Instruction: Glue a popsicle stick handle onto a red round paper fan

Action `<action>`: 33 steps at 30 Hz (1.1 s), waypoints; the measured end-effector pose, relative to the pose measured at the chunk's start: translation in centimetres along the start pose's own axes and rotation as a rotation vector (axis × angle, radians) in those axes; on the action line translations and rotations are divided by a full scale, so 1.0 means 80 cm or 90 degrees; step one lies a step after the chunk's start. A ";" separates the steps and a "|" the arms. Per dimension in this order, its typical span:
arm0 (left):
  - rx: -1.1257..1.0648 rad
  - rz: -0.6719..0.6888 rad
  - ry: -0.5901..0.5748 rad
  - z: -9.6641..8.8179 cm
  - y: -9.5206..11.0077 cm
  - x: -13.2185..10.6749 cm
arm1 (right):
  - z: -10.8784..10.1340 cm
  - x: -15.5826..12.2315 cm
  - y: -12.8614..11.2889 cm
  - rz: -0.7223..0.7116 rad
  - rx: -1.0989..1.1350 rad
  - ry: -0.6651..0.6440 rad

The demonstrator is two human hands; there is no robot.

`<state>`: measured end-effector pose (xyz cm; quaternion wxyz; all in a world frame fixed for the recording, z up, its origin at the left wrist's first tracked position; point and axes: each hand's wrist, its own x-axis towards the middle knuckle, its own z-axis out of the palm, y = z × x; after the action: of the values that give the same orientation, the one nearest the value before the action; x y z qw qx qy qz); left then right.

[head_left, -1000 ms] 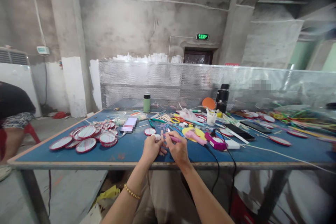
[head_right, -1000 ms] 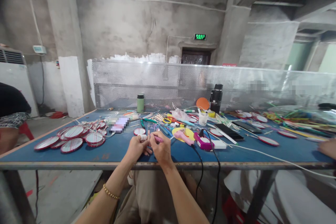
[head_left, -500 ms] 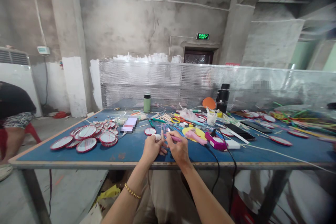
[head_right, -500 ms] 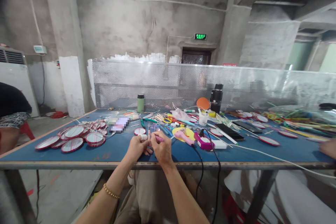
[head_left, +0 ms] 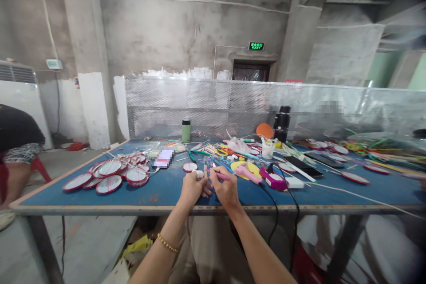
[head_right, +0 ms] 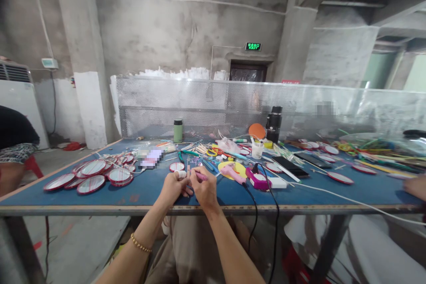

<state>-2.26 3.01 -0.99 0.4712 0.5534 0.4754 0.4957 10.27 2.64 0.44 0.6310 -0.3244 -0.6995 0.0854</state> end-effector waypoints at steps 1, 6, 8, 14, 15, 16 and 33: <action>0.001 -0.001 0.000 0.000 0.000 0.000 | 0.000 0.000 0.000 0.000 0.000 0.000; 0.008 -0.005 0.003 0.000 0.000 0.000 | 0.001 0.000 0.001 0.003 -0.001 0.001; 0.009 -0.005 0.003 0.000 0.000 0.000 | 0.001 0.001 0.001 0.004 -0.005 0.009; 0.006 -0.004 0.001 0.000 0.002 0.000 | 0.000 0.000 0.000 0.005 -0.012 0.032; 0.007 -0.005 0.002 0.000 0.002 0.000 | 0.000 0.000 0.000 0.003 -0.013 0.029; 0.008 -0.006 0.003 0.001 0.003 -0.001 | 0.000 0.000 0.001 0.002 -0.014 0.026; 0.024 -0.012 0.007 0.001 0.003 -0.001 | 0.000 0.001 0.002 -0.017 -0.020 0.026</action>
<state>-2.15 2.90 -0.77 0.4626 0.5547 0.4930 0.4850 10.30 2.79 0.40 0.6413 -0.3264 -0.6919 0.0593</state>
